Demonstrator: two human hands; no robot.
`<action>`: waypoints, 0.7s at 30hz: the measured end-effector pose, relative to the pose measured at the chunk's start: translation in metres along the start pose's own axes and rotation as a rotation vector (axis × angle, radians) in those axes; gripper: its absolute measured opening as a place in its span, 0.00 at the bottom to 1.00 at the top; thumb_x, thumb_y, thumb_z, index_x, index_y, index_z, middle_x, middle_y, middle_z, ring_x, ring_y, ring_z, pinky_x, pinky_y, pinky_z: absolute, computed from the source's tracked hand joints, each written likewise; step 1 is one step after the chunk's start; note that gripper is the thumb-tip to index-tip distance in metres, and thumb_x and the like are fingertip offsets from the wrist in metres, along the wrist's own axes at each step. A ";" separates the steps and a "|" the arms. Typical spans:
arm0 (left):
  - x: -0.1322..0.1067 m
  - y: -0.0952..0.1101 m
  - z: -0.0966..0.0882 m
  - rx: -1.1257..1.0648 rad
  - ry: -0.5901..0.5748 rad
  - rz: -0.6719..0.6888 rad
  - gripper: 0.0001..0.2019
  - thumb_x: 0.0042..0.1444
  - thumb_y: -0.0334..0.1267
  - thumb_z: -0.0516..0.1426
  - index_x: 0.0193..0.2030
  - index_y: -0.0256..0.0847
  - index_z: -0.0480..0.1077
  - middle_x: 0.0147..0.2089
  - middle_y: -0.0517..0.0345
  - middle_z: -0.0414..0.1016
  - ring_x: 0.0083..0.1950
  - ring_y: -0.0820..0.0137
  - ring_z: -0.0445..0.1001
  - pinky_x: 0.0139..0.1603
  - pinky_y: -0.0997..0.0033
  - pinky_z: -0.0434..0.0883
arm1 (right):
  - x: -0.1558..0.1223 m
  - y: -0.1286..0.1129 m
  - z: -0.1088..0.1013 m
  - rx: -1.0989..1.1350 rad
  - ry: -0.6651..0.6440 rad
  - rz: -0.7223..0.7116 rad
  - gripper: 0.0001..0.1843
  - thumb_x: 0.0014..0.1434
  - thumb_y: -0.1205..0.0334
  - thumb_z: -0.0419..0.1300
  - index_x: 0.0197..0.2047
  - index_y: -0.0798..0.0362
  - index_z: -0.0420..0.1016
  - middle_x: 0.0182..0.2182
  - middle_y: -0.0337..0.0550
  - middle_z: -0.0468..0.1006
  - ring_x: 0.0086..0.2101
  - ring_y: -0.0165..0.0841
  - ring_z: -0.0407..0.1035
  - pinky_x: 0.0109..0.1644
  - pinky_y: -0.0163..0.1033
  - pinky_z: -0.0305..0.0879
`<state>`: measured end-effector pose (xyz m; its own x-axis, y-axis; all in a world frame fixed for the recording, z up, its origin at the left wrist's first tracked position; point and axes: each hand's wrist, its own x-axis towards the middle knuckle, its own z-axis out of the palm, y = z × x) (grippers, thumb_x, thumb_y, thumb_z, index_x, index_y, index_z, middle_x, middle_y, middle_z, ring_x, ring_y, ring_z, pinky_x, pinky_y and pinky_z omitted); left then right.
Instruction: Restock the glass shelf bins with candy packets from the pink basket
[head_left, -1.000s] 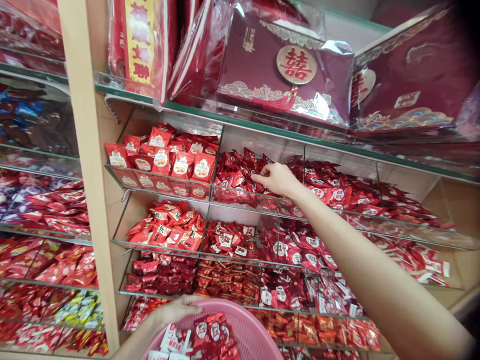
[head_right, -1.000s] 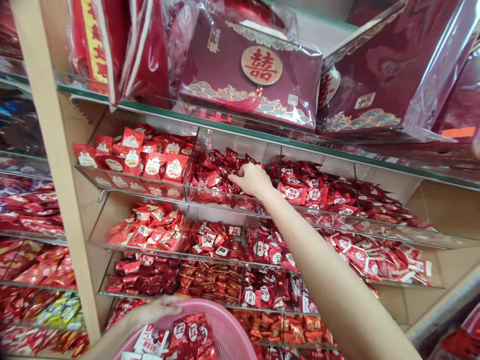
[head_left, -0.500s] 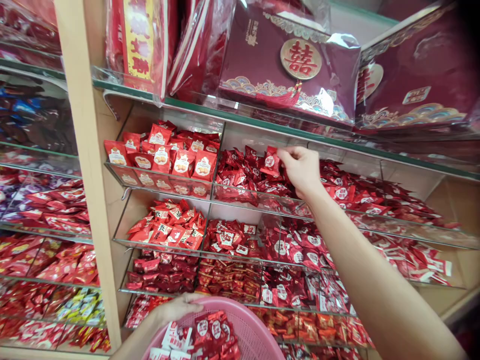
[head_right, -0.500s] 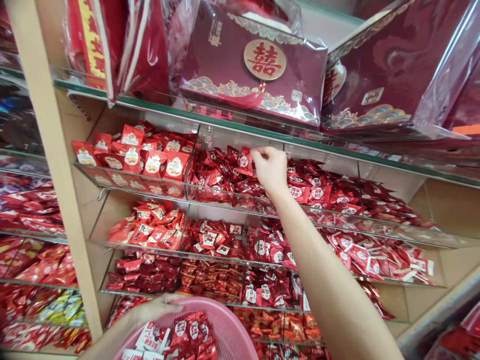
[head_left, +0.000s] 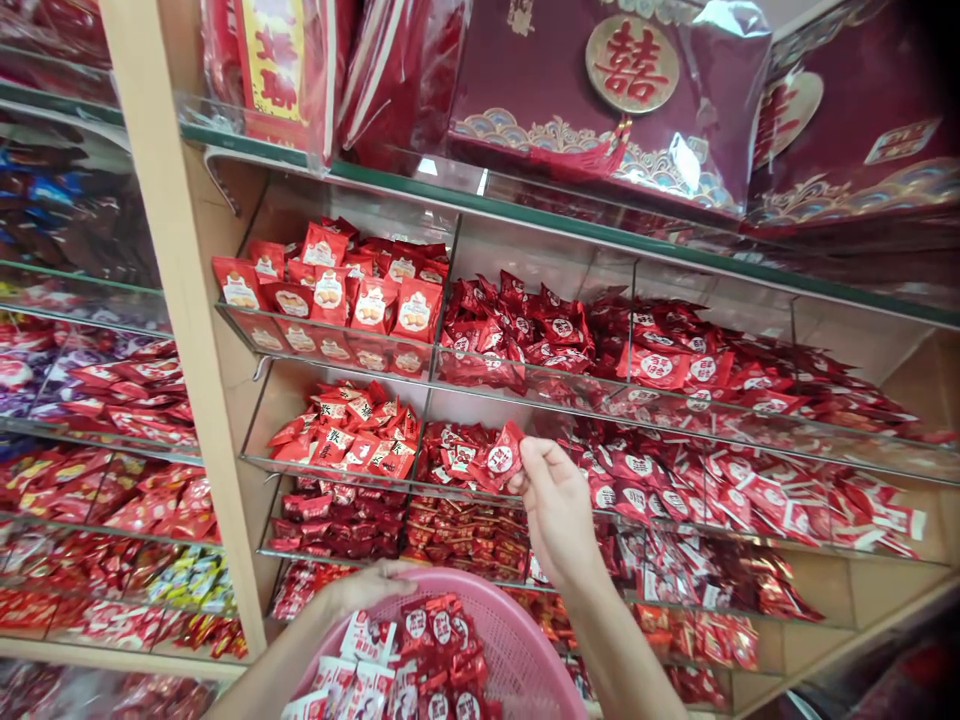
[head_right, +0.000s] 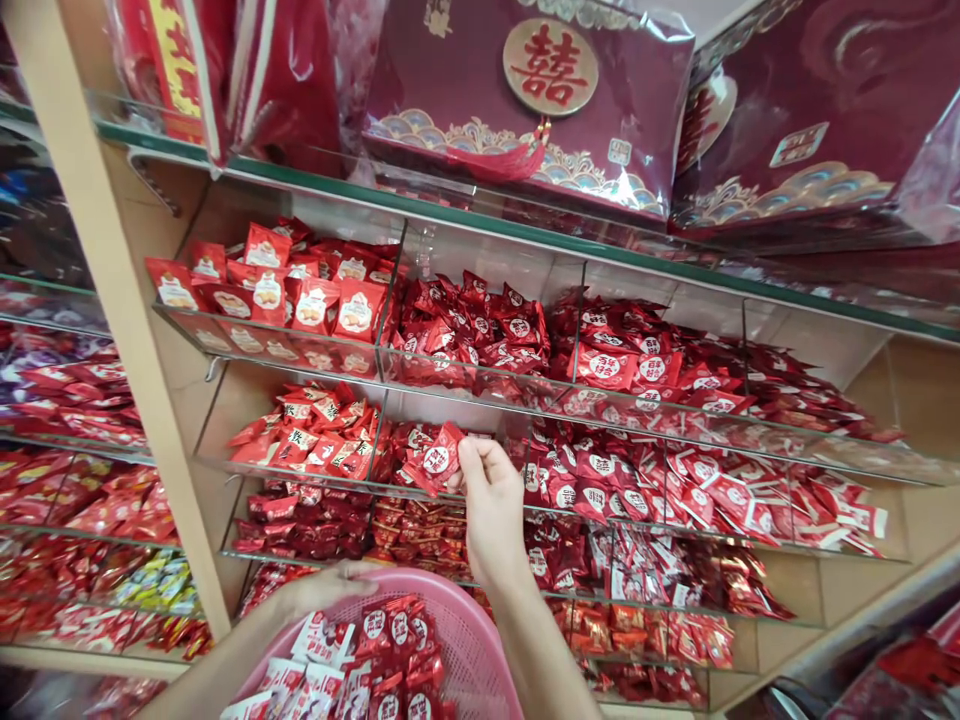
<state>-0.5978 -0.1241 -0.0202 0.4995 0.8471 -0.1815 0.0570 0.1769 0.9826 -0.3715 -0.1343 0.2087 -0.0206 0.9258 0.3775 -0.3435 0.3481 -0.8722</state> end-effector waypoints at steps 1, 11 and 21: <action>0.000 -0.001 -0.001 -0.001 -0.004 0.002 0.24 0.47 0.47 0.63 0.51 0.42 0.72 0.50 0.53 0.76 0.50 0.62 0.74 0.54 0.64 0.67 | -0.003 0.006 -0.001 0.018 0.009 0.028 0.13 0.53 0.52 0.62 0.30 0.53 0.68 0.21 0.33 0.65 0.23 0.25 0.58 0.29 0.32 0.58; 0.003 -0.005 -0.005 0.030 0.016 -0.036 0.24 0.49 0.46 0.62 0.52 0.40 0.71 0.51 0.53 0.76 0.49 0.63 0.73 0.55 0.65 0.66 | -0.031 0.054 -0.031 0.098 0.033 0.252 0.15 0.53 0.51 0.62 0.30 0.53 0.65 0.14 0.27 0.59 0.16 0.20 0.49 0.20 0.27 0.47; -0.001 0.012 0.003 -0.036 -0.042 -0.033 0.25 0.49 0.44 0.61 0.54 0.39 0.69 0.53 0.54 0.74 0.51 0.62 0.72 0.55 0.66 0.65 | -0.093 0.094 -0.096 -0.600 -0.425 0.058 0.08 0.61 0.58 0.51 0.39 0.50 0.70 0.50 0.49 0.69 0.50 0.36 0.67 0.53 0.43 0.63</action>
<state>-0.5951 -0.1241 -0.0081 0.5335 0.8189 -0.2116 0.0436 0.2232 0.9738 -0.3115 -0.1738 0.0612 -0.4269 0.8504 0.3076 0.2394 0.4343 -0.8684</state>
